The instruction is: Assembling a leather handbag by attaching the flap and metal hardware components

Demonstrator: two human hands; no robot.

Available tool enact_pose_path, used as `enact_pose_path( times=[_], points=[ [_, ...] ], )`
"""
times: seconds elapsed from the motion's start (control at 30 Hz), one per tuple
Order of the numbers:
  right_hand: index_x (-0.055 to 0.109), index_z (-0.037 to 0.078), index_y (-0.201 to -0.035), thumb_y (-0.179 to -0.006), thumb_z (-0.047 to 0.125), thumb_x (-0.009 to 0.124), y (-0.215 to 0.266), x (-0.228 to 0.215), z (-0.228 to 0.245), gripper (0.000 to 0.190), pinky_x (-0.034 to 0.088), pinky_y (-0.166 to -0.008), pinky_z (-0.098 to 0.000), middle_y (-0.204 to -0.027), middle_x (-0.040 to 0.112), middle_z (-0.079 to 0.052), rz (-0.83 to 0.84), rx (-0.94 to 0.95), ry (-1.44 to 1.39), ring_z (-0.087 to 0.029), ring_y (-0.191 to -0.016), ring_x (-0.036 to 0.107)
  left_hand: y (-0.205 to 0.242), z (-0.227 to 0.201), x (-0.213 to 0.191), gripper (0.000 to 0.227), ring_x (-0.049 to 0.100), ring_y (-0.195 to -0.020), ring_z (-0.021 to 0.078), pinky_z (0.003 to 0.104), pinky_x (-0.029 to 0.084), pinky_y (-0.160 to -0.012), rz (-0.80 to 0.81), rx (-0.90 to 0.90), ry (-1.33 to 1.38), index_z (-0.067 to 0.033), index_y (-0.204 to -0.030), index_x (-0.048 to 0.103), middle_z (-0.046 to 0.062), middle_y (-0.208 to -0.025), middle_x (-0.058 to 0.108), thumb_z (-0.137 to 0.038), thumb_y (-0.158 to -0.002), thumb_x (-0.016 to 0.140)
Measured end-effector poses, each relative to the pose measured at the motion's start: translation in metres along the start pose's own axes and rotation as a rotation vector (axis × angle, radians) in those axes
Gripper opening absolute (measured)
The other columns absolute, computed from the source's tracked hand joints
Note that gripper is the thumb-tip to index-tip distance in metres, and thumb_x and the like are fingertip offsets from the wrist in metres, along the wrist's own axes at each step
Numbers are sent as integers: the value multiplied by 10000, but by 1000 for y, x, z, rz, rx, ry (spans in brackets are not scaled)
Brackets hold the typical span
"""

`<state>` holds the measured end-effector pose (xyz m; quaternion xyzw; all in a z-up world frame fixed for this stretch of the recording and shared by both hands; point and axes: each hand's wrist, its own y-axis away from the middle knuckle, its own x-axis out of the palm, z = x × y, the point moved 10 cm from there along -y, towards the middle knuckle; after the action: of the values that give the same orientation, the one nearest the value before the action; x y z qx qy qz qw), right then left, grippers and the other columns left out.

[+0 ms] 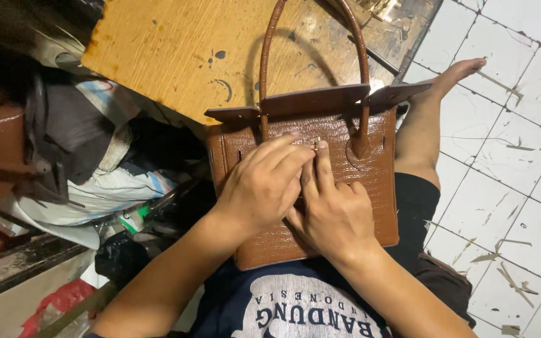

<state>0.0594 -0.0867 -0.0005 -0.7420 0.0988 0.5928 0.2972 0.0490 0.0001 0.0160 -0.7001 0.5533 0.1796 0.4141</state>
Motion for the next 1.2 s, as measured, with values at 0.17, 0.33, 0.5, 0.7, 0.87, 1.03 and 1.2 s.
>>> enact_pose_path(
  times=[0.17,0.33,0.5,0.7,0.87,1.03,1.2],
  points=[
    [697,64,-1276,-832,489,578,-2,-2,1,626,472,-564,-351,-1366,656,-192,-14,-12,-6,-189,-427,602,-3,-5,3,291,687,-1137,402,552,514,-1064,36,34,-5,-19,-1191,618,217,-1077,703,-88,-940,489],
    [677,78,-1308,-807,511,563,-2,-1,1,672,470,-574,-330,-1392,648,-175,19,-18,29,-166,-409,578,1,-2,10,372,687,-1160,347,488,504,-1069,21,50,-128,-29,-1248,596,171,-1124,699,-166,-915,504],
    [650,96,-1355,-769,522,568,-6,-2,2,729,470,-584,-315,-1417,637,-171,46,-18,60,-154,-390,567,-3,-1,10,432,695,-1121,368,507,518,-1035,37,43,-123,-5,-1262,579,192,-1099,690,-149,-864,493],
    [657,132,-1317,-721,564,564,-4,-1,0,742,481,-619,-291,-1424,639,-147,78,-10,52,-124,-413,605,-5,0,11,485,689,-1127,395,517,495,-1060,135,12,-101,15,-1307,523,229,-1080,693,-112,-839,530],
    [582,-88,-1027,-763,493,854,-8,-4,-14,694,475,-465,-306,-1427,558,-404,210,29,-445,-274,-637,696,-14,-11,-5,358,646,-1146,346,460,449,-1105,148,-26,-33,49,-1137,569,202,-1165,670,-1,-790,643],
    [397,-89,-1280,-712,276,866,-1,10,-45,822,598,-697,-380,-1386,608,-297,358,174,-817,-342,-968,742,-5,-10,7,397,615,-1233,369,494,402,-1159,213,-8,-89,62,-1216,592,247,-1254,665,-94,-855,646],
    [381,-61,-1224,-751,71,743,1,17,-59,610,593,-855,-340,-1475,565,-278,385,261,-1053,-319,-1132,706,-4,-15,12,568,593,-1256,380,501,370,-1177,256,4,-101,100,-1282,592,264,-1287,643,-150,-786,710]
  ],
)
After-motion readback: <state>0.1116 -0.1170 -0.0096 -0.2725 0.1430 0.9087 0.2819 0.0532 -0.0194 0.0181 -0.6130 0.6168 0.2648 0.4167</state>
